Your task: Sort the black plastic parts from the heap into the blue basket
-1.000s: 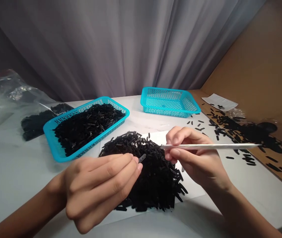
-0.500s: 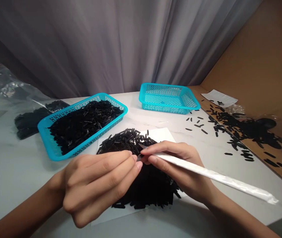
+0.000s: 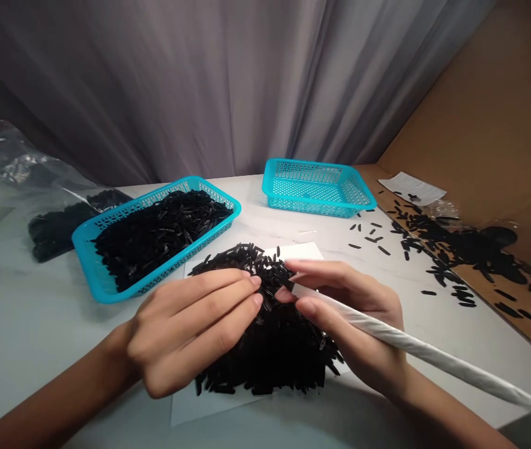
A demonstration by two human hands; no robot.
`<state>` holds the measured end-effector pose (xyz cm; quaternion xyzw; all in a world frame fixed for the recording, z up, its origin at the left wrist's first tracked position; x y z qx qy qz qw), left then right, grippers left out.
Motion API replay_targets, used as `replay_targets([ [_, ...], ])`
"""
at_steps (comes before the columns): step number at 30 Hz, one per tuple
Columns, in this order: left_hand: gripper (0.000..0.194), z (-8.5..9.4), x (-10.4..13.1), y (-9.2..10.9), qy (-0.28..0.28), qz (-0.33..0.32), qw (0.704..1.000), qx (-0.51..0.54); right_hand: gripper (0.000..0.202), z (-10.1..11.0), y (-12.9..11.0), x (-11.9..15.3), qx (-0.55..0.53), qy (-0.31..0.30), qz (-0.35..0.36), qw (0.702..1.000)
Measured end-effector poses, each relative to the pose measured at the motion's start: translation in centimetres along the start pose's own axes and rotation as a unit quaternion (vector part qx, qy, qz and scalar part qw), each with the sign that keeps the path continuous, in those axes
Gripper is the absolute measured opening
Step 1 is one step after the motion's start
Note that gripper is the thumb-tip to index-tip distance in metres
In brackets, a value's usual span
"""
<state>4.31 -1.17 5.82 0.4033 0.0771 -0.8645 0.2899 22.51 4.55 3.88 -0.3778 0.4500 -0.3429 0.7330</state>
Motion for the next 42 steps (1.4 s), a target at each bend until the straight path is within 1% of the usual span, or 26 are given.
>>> replay_targets([
  [2, 0.03, -0.1, 0.0, -0.2, -0.007, -0.048, 0.999, -0.004, 0.03, -0.3, -0.1, 0.2, 0.008, 0.015, -0.007, 1.0],
  [4, 0.027, -0.3, 0.1, -0.5, -0.015, -0.093, 0.996, -0.006, 0.023, -0.5, -0.4, 0.4, 0.017, 0.022, 0.015, 1.0],
  [6, 0.027, -0.3, 0.2, -0.7, -0.017, -0.118, 0.993, -0.008, 0.018, -0.6, -0.6, 0.5, 0.027, 0.031, 0.042, 0.998],
  [16, 0.036, -0.1, 0.8, -0.9, -0.028, -0.121, 0.992, -0.018, 0.02, -0.3, -2.0, 0.2, 0.089, 0.025, 0.144, 0.985],
  [19, 0.033, -0.3, 0.9, -1.1, -0.032, -0.121, 0.992, -0.024, 0.021, -0.4, -2.2, 0.3, 0.097, 0.013, 0.156, 0.983],
  [22, 0.031, -0.4, 1.0, -1.1, -0.035, -0.123, 0.992, -0.024, 0.021, -0.5, -2.1, 0.4, 0.096, 0.002, 0.152, 0.984],
  [28, 0.034, -0.4, 1.0, -1.3, -0.04, -0.105, 0.993, -0.023, 0.019, -0.6, -1.4, 0.2, 0.087, -0.006, 0.099, 0.991],
  [31, 0.034, -0.3, 1.0, -1.4, -0.036, -0.099, 0.994, -0.017, 0.018, -0.6, -1.3, 0.0, 0.077, -0.011, 0.09, 0.993],
  [35, 0.038, -0.4, 0.8, -0.9, -0.032, -0.084, 0.996, -0.011, 0.017, -0.5, -1.3, 0.0, 0.072, -0.018, 0.09, 0.993],
  [40, 0.027, -0.5, 1.0, -0.5, -0.017, 0.014, 1.0, 0.004, 0.017, -0.5, -1.4, 0.1, 0.079, -0.014, 0.111, 0.991],
  [41, 0.026, -0.6, 1.1, -0.6, -0.019, 0.021, 1.0, 0.006, 0.017, -0.5, -1.5, 0.2, 0.082, -0.011, 0.122, 0.989],
  [42, 0.027, -0.6, 1.2, -0.6, -0.024, 0.011, 1.0, 0.008, 0.017, -0.6, -1.6, 0.2, 0.086, -0.006, 0.136, 0.987],
])
Point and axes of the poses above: each hand's wrist, its own x-axis away from the middle knuckle, its own z-axis out of the back of the hand, y = z × x, the point moved 5 cm from there along -x, towards the middle knuckle, and after that the axes turned 12 degrees about x, right-handed, at the moved point
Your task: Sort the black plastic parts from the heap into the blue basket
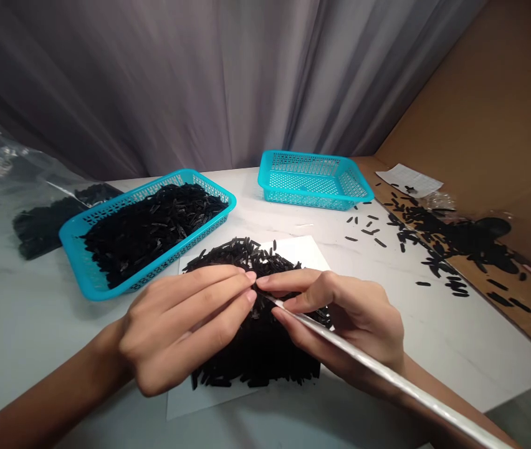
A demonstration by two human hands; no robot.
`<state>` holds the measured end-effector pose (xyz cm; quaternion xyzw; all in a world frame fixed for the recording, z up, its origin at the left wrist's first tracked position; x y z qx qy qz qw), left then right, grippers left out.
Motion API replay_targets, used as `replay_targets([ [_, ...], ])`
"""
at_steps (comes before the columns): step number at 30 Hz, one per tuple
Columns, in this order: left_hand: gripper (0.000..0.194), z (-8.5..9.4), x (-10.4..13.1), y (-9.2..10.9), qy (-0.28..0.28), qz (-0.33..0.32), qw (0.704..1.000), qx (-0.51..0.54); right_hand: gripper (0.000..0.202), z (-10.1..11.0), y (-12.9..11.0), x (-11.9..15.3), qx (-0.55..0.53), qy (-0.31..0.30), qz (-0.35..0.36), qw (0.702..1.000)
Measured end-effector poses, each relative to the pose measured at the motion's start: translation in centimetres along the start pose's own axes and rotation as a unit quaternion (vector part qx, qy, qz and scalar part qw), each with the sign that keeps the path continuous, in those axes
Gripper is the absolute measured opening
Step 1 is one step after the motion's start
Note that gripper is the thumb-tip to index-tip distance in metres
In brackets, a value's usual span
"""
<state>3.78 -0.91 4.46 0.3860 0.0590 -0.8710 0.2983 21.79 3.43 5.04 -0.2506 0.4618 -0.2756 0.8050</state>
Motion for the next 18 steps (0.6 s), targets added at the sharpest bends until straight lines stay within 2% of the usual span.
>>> replay_targets([
  [5, 0.031, -0.2, 0.0, -0.3, -0.023, -0.108, 0.994, -0.005, 0.025, -0.4, -0.2, 0.4, 0.074, 0.03, 0.065, 0.995],
  [9, 0.024, -0.4, -0.4, -0.4, -0.007, -0.1, 0.995, 0.005, 0.025, -0.7, -0.3, 1.1, 0.123, 0.068, 0.132, 0.981],
  [14, 0.021, -0.5, -0.2, 0.0, 0.001, -0.084, 0.996, 0.015, 0.029, -0.9, -0.4, 1.3, 0.159, 0.027, 0.103, 0.982],
  [18, 0.022, -0.4, -0.3, 0.0, -0.011, -0.08, 0.997, 0.008, 0.029, -0.8, -0.7, 1.3, 0.161, 0.028, 0.102, 0.981],
])
Point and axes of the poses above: each hand's wrist, its own x-axis away from the middle knuckle, its own z-axis out of the back of the hand, y = z × x, the point moved 5 cm from there along -x, towards the middle knuckle, and after that the axes turned 12 degrees about x, right-handed, at the moved point
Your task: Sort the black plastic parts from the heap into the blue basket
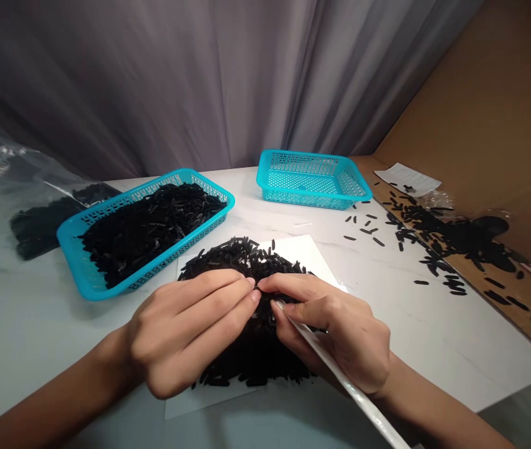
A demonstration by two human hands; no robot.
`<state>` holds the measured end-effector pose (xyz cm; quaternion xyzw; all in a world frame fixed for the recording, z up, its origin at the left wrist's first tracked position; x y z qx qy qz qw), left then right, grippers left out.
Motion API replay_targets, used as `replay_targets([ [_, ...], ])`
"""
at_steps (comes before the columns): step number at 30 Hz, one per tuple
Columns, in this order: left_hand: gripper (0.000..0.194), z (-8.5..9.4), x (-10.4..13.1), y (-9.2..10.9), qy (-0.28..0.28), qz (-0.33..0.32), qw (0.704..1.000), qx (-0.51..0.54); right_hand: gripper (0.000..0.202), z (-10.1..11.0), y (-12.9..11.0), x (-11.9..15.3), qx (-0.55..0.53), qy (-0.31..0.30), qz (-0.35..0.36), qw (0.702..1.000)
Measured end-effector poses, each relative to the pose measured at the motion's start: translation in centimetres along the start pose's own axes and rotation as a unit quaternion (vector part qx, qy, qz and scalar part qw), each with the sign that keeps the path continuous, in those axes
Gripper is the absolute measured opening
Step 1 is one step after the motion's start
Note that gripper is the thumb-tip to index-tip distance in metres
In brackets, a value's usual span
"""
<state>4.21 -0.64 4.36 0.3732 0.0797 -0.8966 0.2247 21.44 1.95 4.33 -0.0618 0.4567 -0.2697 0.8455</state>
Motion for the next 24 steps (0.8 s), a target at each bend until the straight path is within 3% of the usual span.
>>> replay_targets([
  [3, 0.015, 0.0, -1.0, 0.1, 0.016, 0.002, 1.0, 0.015, 0.029, 0.0, 0.0, 0.1, -0.009, 0.006, -0.003, 1.0],
  [7, 0.013, 0.0, -2.4, -0.6, 0.071, 0.095, 0.989, 0.083, 0.03, 0.1, 0.3, 0.1, -0.018, 0.016, -0.031, 0.999],
  [10, 0.014, -0.1, -2.5, -0.9, 0.079, 0.116, 0.984, 0.108, 0.03, 0.2, 0.2, 0.1, -0.016, 0.015, -0.021, 1.0],
  [19, 0.016, 0.4, -2.4, -0.2, 0.077, 0.066, 0.991, 0.082, 0.033, 0.0, 0.0, 0.3, 0.017, 0.01, 0.014, 1.0],
  [24, 0.009, 0.1, -1.9, 0.7, 0.01, -0.009, 1.0, 0.005, 0.028, 0.3, 1.7, 0.3, -0.019, 0.109, -0.047, 0.993],
])
Point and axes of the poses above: each hand's wrist, its own x-axis away from the middle knuckle, its own z-axis out of the back of the hand, y = z × x, the point moved 5 cm from there along -x, towards the middle knuckle, and after that the axes turned 12 degrees about x, right-handed, at the moved point
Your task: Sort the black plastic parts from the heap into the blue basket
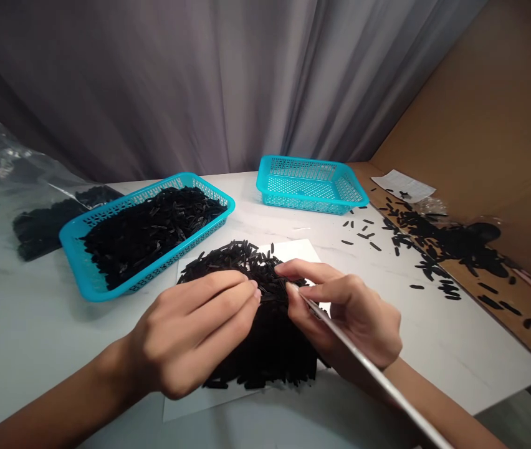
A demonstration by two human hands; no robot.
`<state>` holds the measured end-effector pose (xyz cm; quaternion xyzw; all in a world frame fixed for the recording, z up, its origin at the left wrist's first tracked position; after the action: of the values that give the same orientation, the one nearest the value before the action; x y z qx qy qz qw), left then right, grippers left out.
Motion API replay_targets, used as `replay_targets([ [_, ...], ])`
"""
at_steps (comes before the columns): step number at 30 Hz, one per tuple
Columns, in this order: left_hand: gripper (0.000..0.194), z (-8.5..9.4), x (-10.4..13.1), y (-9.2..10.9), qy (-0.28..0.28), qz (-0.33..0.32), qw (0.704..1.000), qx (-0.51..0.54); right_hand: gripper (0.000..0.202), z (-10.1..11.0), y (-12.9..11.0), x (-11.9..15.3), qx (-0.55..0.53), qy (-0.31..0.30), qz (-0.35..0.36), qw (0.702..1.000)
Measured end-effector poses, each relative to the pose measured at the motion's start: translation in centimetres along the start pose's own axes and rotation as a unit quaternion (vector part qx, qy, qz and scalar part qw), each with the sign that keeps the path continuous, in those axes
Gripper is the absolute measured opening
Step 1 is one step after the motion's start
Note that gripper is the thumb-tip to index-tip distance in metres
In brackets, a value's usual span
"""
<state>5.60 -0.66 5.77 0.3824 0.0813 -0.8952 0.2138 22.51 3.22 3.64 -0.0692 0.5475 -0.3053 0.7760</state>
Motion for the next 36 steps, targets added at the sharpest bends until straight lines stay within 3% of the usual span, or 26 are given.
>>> replay_targets([
  [4, 0.015, 0.3, 1.1, -0.2, -0.002, -0.022, 0.998, -0.065, 0.024, 0.1, 0.0, -0.6, -0.037, -0.028, -0.02, 0.999],
  [13, 0.021, 0.5, 1.6, 0.1, -0.031, -0.087, 0.981, -0.173, 0.026, 0.5, -1.2, -1.1, -0.021, -0.05, 0.026, 0.998],
  [19, 0.019, 0.3, 1.5, 0.4, -0.056, -0.111, 0.975, -0.186, 0.026, 0.4, -1.6, -1.2, 0.006, -0.065, 0.084, 0.994],
  [24, 0.019, 0.3, 1.4, 0.6, -0.064, -0.108, 0.974, -0.186, 0.023, 0.5, -1.7, -1.3, 0.018, -0.066, 0.073, 0.995],
  [31, 0.006, 0.1, 0.7, 0.6, -0.056, -0.124, 0.973, -0.185, 0.021, -0.2, -1.3, -0.9, 0.026, -0.086, 0.066, 0.994],
  [36, 0.016, -1.1, 0.6, 1.0, -0.092, -0.14, 0.963, -0.211, 0.022, -0.9, -1.2, 0.0, 0.049, -0.105, 0.1, 0.988],
])
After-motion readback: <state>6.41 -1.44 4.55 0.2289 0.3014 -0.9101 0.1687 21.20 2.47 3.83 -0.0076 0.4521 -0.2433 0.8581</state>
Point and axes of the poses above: each hand's wrist, its own x-axis away from the middle knuckle, its own z-axis out of the back of the hand, y = z × x, the point moved 5 cm from there along -x, towards the middle knuckle, and after that the axes turned 12 degrees about x, right-handed, at the moved point
